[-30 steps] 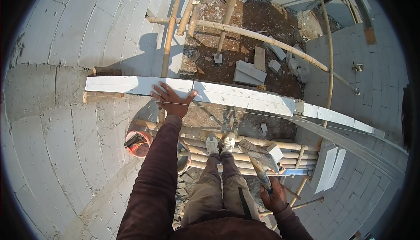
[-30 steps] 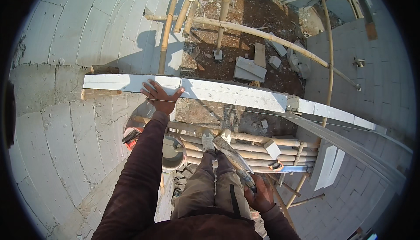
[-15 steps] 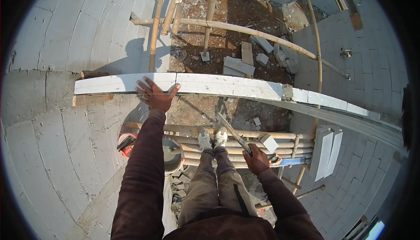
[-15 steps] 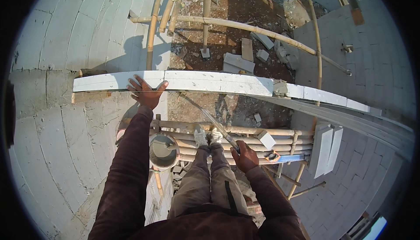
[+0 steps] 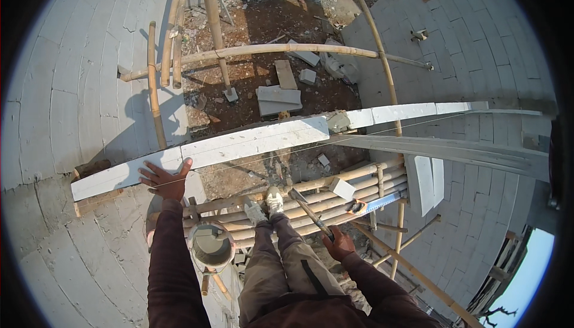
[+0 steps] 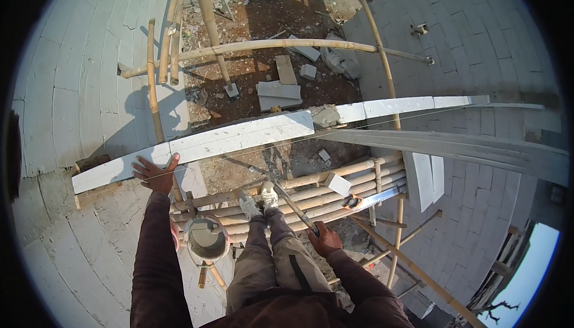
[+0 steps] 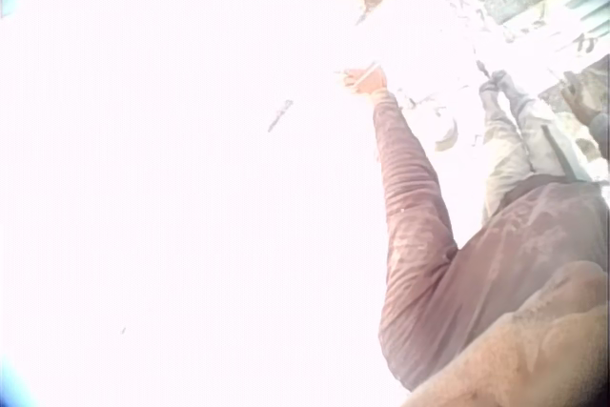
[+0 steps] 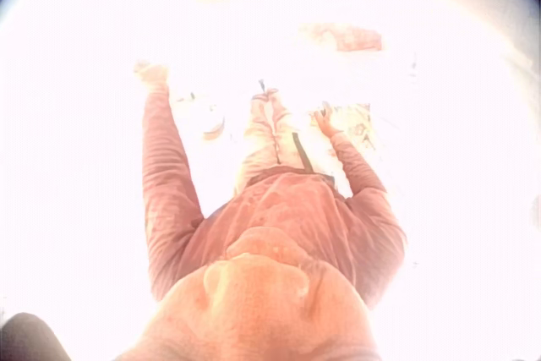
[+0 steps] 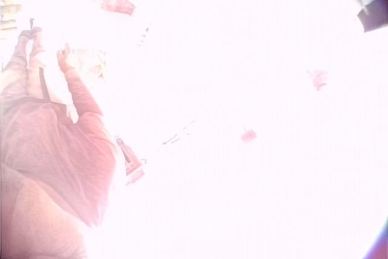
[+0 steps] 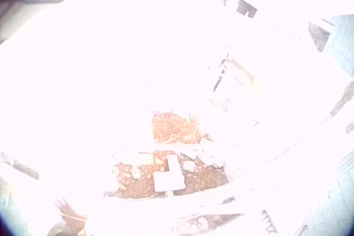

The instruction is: The person applies mortar to a wall with a trowel and places concrete blocks on the surface while standing on a scaffold. They use a saw to cut a block and tap the blocks with a hammer.

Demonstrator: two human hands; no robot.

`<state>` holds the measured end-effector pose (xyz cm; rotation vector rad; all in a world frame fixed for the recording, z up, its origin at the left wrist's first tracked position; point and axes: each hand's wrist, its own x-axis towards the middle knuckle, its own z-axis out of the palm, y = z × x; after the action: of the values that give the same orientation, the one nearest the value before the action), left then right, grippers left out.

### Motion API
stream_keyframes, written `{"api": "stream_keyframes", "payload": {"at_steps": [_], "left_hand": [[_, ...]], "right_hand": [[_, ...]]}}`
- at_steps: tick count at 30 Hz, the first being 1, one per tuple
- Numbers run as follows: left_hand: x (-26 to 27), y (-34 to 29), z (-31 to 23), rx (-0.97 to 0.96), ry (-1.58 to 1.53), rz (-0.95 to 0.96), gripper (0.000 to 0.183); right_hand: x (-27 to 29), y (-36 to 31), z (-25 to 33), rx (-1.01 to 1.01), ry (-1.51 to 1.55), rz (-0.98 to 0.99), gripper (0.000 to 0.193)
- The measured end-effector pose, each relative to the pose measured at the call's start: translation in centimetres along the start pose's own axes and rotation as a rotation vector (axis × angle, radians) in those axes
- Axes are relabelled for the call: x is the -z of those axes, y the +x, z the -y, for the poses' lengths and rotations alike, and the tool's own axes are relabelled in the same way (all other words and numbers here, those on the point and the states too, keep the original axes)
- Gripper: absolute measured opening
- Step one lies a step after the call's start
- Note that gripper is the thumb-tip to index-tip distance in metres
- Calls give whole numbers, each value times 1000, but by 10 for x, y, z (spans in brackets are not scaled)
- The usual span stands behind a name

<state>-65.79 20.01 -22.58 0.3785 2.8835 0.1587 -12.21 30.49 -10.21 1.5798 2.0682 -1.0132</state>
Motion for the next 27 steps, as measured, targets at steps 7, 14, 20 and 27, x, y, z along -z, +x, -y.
{"api": "stream_keyframes", "payload": {"at_steps": [7,14,20,27], "left_hand": [[-6,-3,-4,-24,-49,29,147],[5,-3,-3,-22,-44,48,145],[20,-14,-25,-7,-11,72,138],[44,-61,-120,-945,-1,-66,124]], "right_hand": [[-21,-3,-22,-55,52,-23,44],[-17,15,-1,-62,88,15,42],[-26,19,18,-72,468,19,38],[-2,42,57,-483,1289,158,36]]}}
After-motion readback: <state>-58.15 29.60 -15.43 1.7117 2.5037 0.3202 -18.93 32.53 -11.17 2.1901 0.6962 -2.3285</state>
